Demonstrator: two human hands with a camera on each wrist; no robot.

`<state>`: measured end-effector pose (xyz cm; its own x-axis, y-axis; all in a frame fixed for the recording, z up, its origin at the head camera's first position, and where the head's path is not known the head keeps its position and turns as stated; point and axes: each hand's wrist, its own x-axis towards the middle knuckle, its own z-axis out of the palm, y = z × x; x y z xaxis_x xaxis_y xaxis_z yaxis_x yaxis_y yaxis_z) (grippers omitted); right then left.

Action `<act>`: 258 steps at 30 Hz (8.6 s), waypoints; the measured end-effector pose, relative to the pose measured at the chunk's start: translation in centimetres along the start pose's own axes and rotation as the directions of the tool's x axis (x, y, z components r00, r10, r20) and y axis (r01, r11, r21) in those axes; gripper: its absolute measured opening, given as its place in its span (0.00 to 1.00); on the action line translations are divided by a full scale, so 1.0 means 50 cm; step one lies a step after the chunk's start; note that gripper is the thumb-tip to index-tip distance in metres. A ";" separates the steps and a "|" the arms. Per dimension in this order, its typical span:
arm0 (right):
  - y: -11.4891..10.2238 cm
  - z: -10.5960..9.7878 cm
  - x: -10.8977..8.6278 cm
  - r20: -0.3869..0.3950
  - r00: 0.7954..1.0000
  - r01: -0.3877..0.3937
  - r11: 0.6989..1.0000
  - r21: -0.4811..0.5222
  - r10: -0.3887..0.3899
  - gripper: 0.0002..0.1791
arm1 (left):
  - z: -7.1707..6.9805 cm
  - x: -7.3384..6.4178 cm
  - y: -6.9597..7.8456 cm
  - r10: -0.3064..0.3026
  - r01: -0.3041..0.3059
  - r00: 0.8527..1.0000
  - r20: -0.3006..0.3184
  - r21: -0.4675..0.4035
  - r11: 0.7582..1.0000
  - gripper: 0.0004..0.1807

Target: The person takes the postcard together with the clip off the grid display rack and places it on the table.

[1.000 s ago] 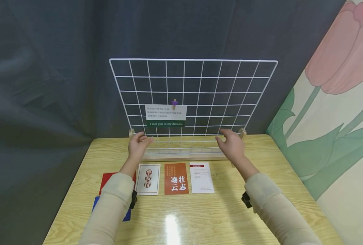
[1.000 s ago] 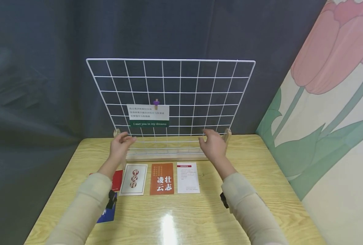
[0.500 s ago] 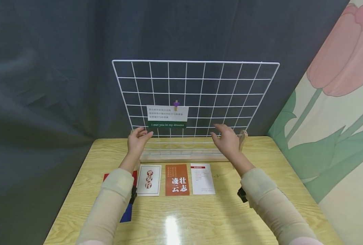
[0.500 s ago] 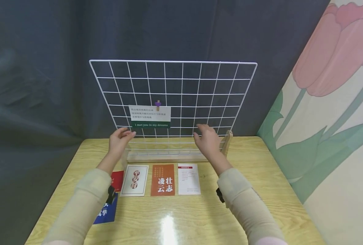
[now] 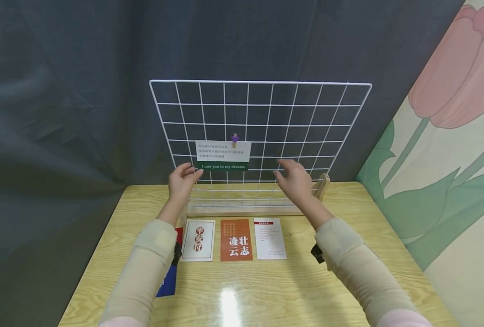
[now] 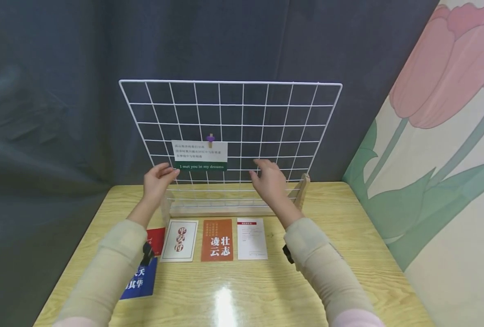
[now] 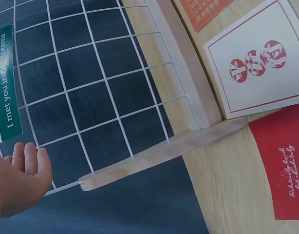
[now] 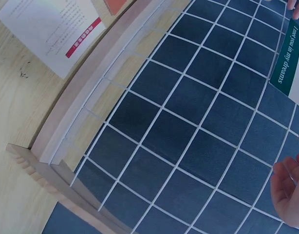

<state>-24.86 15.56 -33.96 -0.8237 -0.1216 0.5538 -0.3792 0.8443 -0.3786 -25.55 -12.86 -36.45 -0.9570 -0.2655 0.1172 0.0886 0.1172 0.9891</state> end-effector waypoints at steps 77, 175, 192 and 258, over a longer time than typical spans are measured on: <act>-0.216 0.014 0.176 0.308 0.946 -0.048 0.985 -0.163 0.097 0.21 | 0.032 0.038 0.011 0.012 -0.005 0.999 -0.043 0.158 0.987 0.18; -0.175 0.036 0.132 0.046 0.998 -0.045 0.977 0.207 0.037 0.06 | -0.001 0.003 -0.052 -0.173 0.170 0.985 -0.002 -0.179 0.969 0.16; -0.130 0.064 0.076 -0.046 0.999 -0.005 0.958 0.286 0.019 0.04 | -0.011 -0.027 -0.074 -0.218 0.215 0.976 0.009 -0.210 0.954 0.16; -0.008 0.159 -0.132 -0.105 0.972 -0.141 0.876 0.461 0.211 0.04 | -0.008 -0.108 -0.230 -0.379 0.382 0.924 0.050 -0.193 0.904 0.15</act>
<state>-22.62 11.88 -43.34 -0.8365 0.1148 0.5358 -0.4108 0.5158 -0.7518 -21.29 -13.15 -48.44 -0.9315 -0.2420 -0.2714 -0.2317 -0.1803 0.9559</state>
